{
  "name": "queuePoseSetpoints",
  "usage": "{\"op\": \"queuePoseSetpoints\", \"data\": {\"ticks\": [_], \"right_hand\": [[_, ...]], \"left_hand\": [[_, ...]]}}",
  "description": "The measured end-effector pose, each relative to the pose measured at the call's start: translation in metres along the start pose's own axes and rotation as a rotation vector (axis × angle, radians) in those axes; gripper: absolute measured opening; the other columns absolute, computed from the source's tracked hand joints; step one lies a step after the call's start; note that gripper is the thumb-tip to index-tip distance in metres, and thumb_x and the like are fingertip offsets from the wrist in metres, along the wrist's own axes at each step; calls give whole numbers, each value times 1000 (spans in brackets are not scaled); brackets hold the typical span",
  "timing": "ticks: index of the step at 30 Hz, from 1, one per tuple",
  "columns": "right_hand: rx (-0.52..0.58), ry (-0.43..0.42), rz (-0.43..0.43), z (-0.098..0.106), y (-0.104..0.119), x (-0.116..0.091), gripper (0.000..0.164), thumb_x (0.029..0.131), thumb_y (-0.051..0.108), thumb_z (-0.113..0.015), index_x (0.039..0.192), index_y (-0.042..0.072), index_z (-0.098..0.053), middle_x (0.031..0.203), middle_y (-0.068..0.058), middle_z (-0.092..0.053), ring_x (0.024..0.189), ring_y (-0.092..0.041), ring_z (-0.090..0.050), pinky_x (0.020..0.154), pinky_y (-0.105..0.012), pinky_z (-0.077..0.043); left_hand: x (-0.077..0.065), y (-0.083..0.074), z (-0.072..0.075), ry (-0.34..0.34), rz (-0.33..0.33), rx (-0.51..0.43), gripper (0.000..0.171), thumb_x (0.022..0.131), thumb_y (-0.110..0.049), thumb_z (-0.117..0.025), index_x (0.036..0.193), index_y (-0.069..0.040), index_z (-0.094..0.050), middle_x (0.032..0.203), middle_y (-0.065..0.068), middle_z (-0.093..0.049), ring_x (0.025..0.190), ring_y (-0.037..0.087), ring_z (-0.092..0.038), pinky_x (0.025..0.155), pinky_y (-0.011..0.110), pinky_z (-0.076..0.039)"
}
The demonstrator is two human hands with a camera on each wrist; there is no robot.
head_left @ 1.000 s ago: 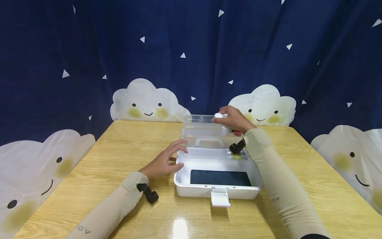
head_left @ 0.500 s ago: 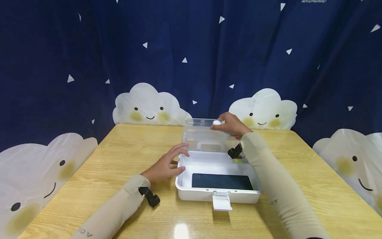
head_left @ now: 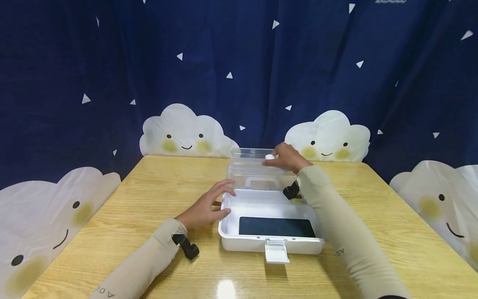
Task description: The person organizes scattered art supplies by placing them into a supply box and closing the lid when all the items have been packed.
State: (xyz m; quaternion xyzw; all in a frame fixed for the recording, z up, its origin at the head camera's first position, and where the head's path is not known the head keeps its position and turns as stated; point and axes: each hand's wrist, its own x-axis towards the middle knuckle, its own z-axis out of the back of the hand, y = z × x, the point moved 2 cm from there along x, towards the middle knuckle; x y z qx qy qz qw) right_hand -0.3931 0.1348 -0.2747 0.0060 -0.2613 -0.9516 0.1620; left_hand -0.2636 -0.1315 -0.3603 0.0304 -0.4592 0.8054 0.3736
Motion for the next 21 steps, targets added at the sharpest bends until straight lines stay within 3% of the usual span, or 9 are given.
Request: {"op": "queuePoseSetpoints", "data": {"ticks": [6,10,21], "right_hand": [[-73,8,-29,0,-1,1,64,79,43,-76,121,-4,-63,128,-20,-59,111,-31,-56,89,-43,-51],[-92,17,-42,0,-2,0,65,79,44,-75,122,-3,-63,129,-19,-59,113,-31,-56,90,-44,-50],[-85,35,-91,2,-2,-1,67,79,44,-77,126,-2,-61,132,-18,-57,110,-30,-55,89,-44,-50]], "left_hand": [[0,-1,0,1,12,7,36,90,-12,-66,123,-11,-53,156,5,-24,140,38,-28,92,51,-50],[0,0,0,5,9,0,37,90,-12,-66,124,-6,-52,156,10,-23,140,37,-28,92,51,-50],[0,0,0,7,7,-3,39,90,-11,-65,125,-2,-51,157,11,-23,140,38,-28,93,52,-49]]}}
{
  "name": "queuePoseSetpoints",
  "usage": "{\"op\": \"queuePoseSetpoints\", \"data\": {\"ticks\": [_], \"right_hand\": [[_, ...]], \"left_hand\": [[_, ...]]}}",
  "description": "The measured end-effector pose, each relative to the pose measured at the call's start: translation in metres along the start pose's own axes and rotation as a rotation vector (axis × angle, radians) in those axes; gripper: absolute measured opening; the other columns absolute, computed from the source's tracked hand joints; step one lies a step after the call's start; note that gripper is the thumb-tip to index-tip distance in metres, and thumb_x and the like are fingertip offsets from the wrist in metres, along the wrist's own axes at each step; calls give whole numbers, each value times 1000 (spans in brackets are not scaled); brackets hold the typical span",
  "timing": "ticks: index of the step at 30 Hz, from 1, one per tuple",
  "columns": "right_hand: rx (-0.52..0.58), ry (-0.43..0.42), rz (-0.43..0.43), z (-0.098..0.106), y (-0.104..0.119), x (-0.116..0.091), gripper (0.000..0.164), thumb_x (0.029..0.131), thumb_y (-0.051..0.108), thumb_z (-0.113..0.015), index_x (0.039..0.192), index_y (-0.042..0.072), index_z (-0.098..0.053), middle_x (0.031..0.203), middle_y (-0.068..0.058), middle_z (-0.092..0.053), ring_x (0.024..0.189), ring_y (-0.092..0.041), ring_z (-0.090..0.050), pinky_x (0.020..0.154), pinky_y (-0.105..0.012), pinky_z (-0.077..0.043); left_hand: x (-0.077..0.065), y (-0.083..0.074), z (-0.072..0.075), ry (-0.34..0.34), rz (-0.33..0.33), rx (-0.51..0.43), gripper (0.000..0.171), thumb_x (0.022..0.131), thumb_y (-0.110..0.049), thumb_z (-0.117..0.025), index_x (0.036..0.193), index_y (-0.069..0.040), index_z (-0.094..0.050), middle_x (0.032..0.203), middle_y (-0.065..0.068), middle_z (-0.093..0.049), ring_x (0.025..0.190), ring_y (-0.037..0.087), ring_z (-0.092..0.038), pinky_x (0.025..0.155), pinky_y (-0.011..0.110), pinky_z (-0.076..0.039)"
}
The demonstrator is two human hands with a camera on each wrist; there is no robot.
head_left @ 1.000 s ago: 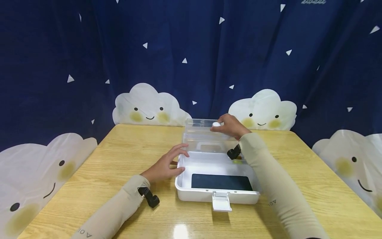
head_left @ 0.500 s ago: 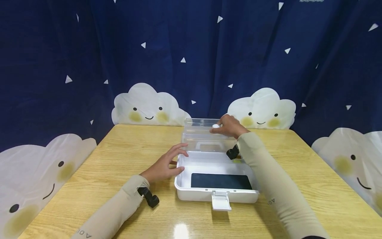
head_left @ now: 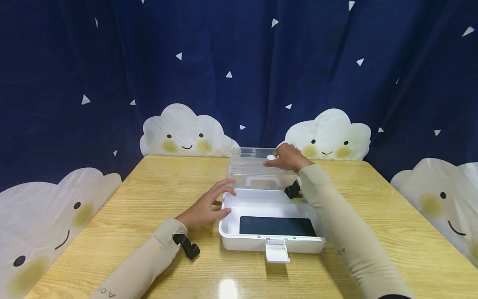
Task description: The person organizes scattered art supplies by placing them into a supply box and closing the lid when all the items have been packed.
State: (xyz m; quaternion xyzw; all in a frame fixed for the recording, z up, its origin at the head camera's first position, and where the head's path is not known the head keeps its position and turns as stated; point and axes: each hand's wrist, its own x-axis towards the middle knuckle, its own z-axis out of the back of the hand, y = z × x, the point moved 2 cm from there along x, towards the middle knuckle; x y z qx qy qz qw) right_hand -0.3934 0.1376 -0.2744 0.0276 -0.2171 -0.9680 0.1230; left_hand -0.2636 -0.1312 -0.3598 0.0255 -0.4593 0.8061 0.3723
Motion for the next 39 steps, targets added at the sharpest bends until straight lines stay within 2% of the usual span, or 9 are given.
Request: {"op": "queuePoseSetpoints", "data": {"ticks": [6,11,19,25,28,33,36,38,39], "right_hand": [[-1,8,-1,1,-1,0,68,80,41,-77,128,-3,-58,134,-20,-55,112,-30,-54,93,-45,-48],[5,7,-15,0,-2,0,69,79,40,-77,130,-3,-57,136,-19,-53,118,-33,-52,97,-47,-47],[-14,3,8,-1,-1,-2,70,81,40,-76,131,-4,-56,136,-20,-53,119,-33,-51,98,-48,-45],[-29,-2,42,1,-1,-3,71,80,42,-76,131,-4,-56,137,-20,-52,121,-33,-49,99,-48,-44],[-27,-3,57,1,-3,-2,70,80,41,-76,131,-3,-57,136,-20,-52,116,-32,-50,97,-45,-46],[-21,-18,101,3,-7,-4,67,80,42,-76,128,-2,-59,134,-18,-54,108,-27,-51,86,-37,-50],[-18,-28,130,5,-10,-5,63,80,43,-76,124,-1,-62,131,-17,-56,83,-25,-59,66,-32,-51],[-15,-34,146,6,-11,-7,60,81,42,-76,122,0,-64,129,-16,-58,62,-24,-57,53,-30,-47],[-16,-38,153,7,-12,-9,59,81,42,-75,121,0,-65,128,-16,-58,57,-23,-55,51,-30,-45]], "left_hand": [[0,-1,0,-3,3,0,38,89,-5,-65,125,-2,-51,157,12,-23,140,38,-27,93,52,-49],[0,1,-1,-1,-3,3,38,89,-6,-65,125,-3,-51,157,13,-22,140,37,-27,92,52,-50],[-1,1,-2,-11,4,-7,37,89,-6,-66,123,-8,-53,156,5,-24,140,30,-28,93,52,-49],[0,2,-1,-3,-6,-5,38,89,-4,-65,124,-4,-52,156,13,-23,140,38,-27,92,53,-49],[1,13,-3,-9,-8,3,39,89,-4,-65,125,-4,-52,157,11,-22,140,40,-26,92,53,-50],[4,34,-6,-23,-3,29,41,88,-11,-68,126,-16,-53,157,0,-22,142,30,-26,91,48,-51],[4,40,-6,-20,-2,34,41,88,-15,-69,125,-23,-53,157,-6,-22,142,25,-27,91,44,-52],[4,41,-5,-18,-6,33,40,88,-17,-69,124,-26,-53,157,-8,-22,141,25,-27,91,42,-52],[5,42,-5,-18,-11,32,40,88,-17,-69,124,-27,-53,157,-7,-22,141,26,-27,90,42,-52]]}}
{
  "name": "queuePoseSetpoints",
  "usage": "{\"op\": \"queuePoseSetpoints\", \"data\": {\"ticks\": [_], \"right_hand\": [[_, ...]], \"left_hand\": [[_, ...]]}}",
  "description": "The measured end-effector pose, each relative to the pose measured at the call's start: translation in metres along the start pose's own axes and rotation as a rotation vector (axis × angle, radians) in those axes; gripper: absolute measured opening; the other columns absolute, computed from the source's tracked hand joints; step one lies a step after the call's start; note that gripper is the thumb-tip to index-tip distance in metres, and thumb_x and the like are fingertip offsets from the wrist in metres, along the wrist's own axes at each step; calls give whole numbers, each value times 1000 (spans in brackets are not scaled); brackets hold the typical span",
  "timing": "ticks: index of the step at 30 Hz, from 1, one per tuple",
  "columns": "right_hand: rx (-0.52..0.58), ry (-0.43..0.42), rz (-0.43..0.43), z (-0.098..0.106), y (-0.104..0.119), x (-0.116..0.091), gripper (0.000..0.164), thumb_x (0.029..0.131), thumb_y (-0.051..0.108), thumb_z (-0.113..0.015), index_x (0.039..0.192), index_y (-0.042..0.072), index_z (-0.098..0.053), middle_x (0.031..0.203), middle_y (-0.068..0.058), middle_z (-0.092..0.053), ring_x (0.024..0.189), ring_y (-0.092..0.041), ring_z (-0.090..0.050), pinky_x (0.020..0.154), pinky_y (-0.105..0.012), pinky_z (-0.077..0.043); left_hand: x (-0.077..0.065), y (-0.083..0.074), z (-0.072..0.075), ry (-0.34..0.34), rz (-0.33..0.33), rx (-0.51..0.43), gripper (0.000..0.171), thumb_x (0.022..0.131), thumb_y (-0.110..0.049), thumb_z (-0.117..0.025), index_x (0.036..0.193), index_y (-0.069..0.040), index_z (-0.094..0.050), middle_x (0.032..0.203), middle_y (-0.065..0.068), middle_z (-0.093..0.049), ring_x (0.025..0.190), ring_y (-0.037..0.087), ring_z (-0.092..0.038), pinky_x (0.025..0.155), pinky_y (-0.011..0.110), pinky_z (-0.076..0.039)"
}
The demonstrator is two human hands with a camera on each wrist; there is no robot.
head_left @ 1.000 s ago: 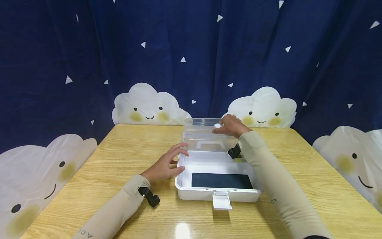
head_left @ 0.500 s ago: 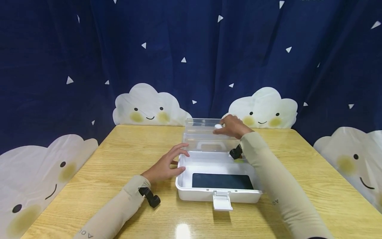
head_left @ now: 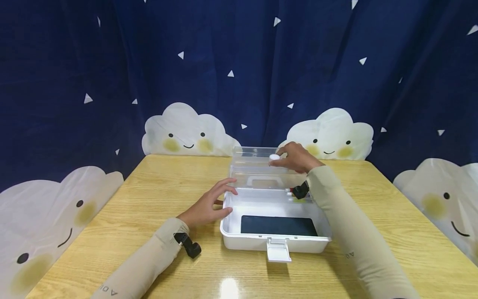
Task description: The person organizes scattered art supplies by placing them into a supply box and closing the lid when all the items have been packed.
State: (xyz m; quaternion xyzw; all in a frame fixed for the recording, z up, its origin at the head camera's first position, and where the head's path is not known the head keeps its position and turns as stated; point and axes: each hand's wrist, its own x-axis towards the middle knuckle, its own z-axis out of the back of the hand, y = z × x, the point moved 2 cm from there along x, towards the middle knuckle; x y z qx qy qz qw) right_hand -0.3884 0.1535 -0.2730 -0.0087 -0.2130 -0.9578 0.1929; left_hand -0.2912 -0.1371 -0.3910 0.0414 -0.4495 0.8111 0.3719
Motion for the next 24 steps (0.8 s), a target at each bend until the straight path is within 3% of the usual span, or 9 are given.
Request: {"op": "queuePoseSetpoints", "data": {"ticks": [2,4,7,9,14,16,19,22,24], "right_hand": [[-3,-9,5,2,-1,-3,56,82,41,-75,119,1,-66,128,-16,-59,64,-23,-56,56,-30,-48],[-16,-16,11,4,-1,-6,54,83,41,-74,119,0,-66,129,-18,-58,83,-26,-58,68,-33,-51],[-32,-23,12,6,-2,-10,53,84,42,-72,118,1,-67,132,-20,-54,113,-30,-51,85,-39,-51],[-25,-23,11,7,-3,-11,52,85,42,-72,118,2,-68,135,-20,-52,116,-32,-50,81,-39,-54],[37,-18,-12,11,-5,-16,51,84,40,-73,118,3,-67,140,-23,-44,101,-34,-60,58,-31,-57],[47,-21,-13,13,-7,-17,51,84,40,-73,119,3,-67,141,-24,-43,104,-36,-59,60,-32,-58],[30,-34,4,15,-10,-19,52,85,41,-72,119,3,-67,141,-24,-43,121,-38,-49,80,-42,-57],[9,-53,8,18,-14,-22,52,86,42,-70,120,3,-66,140,-22,-45,131,-39,-38,100,-52,-44],[1,-63,8,19,-18,-24,52,87,43,-69,121,3,-66,140,-21,-45,132,-39,-35,106,-57,-36]], "left_hand": [[0,0,0,1,-6,-4,41,88,-15,-69,124,-27,-53,157,-7,-22,141,29,-27,91,43,-52],[0,0,0,0,-12,-11,41,88,-12,-68,124,-24,-53,157,-5,-22,141,30,-28,91,44,-52],[0,-2,0,-3,-17,-17,41,88,-9,-68,124,-19,-52,157,-2,-23,141,31,-28,92,48,-51],[0,-7,0,-4,-21,-25,40,88,-6,-67,125,-14,-52,157,0,-23,140,33,-28,92,51,-50],[-3,-28,4,5,-24,-35,38,89,-5,-66,125,-5,-52,156,6,-23,140,38,-28,92,52,-50],[-3,-35,6,8,-26,-32,38,89,-6,-65,124,-5,-52,156,10,-24,139,38,-29,92,51,-50],[-4,-40,8,13,-21,-29,37,89,-6,-65,124,-6,-52,156,11,-24,139,37,-30,92,50,-50],[-4,-40,8,13,-11,-29,37,89,-5,-65,124,-6,-52,156,9,-24,139,38,-29,92,51,-50],[-4,-40,8,13,-7,-32,37,89,-5,-65,124,-6,-52,156,7,-23,140,38,-28,93,51,-50]]}}
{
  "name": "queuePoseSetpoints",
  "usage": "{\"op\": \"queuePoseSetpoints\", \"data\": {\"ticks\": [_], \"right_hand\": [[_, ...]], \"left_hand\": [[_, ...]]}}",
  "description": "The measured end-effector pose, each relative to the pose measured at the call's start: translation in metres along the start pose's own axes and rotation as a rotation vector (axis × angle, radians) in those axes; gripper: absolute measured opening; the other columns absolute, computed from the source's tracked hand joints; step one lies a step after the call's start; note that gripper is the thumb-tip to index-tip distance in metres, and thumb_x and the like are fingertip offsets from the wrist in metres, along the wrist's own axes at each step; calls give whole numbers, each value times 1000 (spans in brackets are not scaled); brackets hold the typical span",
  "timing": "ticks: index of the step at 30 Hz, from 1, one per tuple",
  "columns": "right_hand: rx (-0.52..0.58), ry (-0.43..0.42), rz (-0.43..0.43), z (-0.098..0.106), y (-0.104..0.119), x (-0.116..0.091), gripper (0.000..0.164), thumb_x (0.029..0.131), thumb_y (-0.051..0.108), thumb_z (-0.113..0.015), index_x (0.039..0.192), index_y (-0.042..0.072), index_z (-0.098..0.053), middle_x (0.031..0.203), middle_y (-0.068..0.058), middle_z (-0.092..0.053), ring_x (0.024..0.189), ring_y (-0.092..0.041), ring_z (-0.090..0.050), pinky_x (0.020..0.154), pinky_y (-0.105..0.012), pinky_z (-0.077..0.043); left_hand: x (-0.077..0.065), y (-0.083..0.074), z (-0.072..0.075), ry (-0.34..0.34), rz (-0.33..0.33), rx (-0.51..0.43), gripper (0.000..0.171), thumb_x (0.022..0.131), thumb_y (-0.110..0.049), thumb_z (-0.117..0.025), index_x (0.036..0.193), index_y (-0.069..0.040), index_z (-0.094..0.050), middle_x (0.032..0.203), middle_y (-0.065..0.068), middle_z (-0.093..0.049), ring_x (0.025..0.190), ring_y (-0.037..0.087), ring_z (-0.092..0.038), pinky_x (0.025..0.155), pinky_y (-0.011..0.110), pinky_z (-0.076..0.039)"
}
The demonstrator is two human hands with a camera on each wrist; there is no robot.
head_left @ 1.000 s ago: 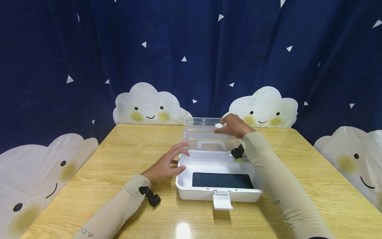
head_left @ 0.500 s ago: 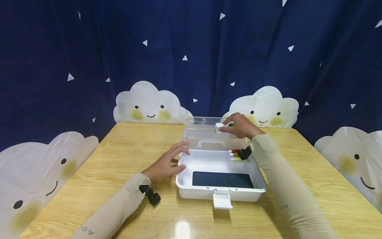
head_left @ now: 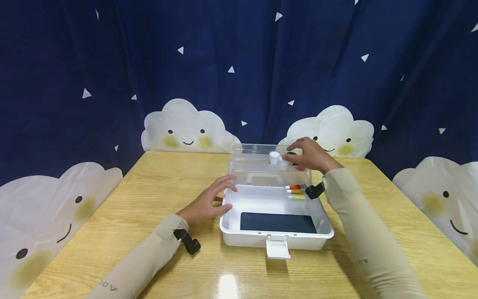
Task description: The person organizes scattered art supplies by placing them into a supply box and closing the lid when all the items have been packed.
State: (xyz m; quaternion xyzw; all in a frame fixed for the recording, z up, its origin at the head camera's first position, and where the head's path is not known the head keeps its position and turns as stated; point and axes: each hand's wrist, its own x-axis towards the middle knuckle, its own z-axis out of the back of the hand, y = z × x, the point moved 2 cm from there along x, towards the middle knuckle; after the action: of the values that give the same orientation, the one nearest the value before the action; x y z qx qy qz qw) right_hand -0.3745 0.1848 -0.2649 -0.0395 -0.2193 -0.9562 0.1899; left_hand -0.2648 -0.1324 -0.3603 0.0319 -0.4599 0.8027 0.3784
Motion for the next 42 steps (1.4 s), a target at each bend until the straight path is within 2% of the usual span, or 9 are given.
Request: {"op": "queuePoseSetpoints", "data": {"ticks": [7,17,23,28,32,37,42], "right_hand": [[-2,-25,8,7,-10,-9,53,88,43,-68,123,4,-65,142,-24,-43,134,-43,-32,106,-64,-30],[18,-76,9,9,-31,-24,54,88,44,-67,123,3,-64,140,-24,-45,132,-44,-34,102,-65,-33],[56,-69,-57,9,-42,-33,67,86,56,-64,129,5,-59,148,-25,-33,137,-44,-26,104,-67,-29],[86,-67,-102,6,-49,-39,73,84,60,-63,133,6,-56,150,-24,-30,137,-44,-25,104,-68,-28],[87,-90,-92,5,-55,-42,71,87,59,-60,133,6,-56,149,-25,-31,136,-45,-27,104,-68,-29],[78,-115,-67,7,-62,-43,65,91,54,-58,131,4,-56,148,-25,-35,136,-45,-29,104,-66,-29],[50,-125,-69,8,-67,-44,64,93,52,-57,132,1,-54,147,-27,-34,136,-47,-29,106,-66,-27]], "left_hand": [[1,0,2,1,-1,-15,38,89,-2,-64,124,-4,-52,156,11,-22,139,38,-28,93,55,-48],[0,-2,2,6,22,-3,38,89,-6,-65,125,-3,-52,157,11,-23,140,34,-29,93,53,-49],[1,-2,1,4,5,-8,38,89,-4,-65,124,-3,-51,156,12,-23,139,37,-29,93,53,-49],[1,-2,0,6,8,-7,38,89,-3,-65,125,-2,-51,156,11,-23,139,35,-30,93,53,-49],[1,-2,0,9,16,-6,38,90,-6,-65,125,-2,-51,157,8,-23,139,34,-30,93,53,-49],[1,-2,0,16,11,-7,39,90,-8,-65,125,-1,-51,157,14,-22,139,37,-29,93,55,-48],[2,9,-3,6,1,-8,39,89,-5,-65,126,-3,-51,157,11,-21,139,37,-29,93,55,-48]]}}
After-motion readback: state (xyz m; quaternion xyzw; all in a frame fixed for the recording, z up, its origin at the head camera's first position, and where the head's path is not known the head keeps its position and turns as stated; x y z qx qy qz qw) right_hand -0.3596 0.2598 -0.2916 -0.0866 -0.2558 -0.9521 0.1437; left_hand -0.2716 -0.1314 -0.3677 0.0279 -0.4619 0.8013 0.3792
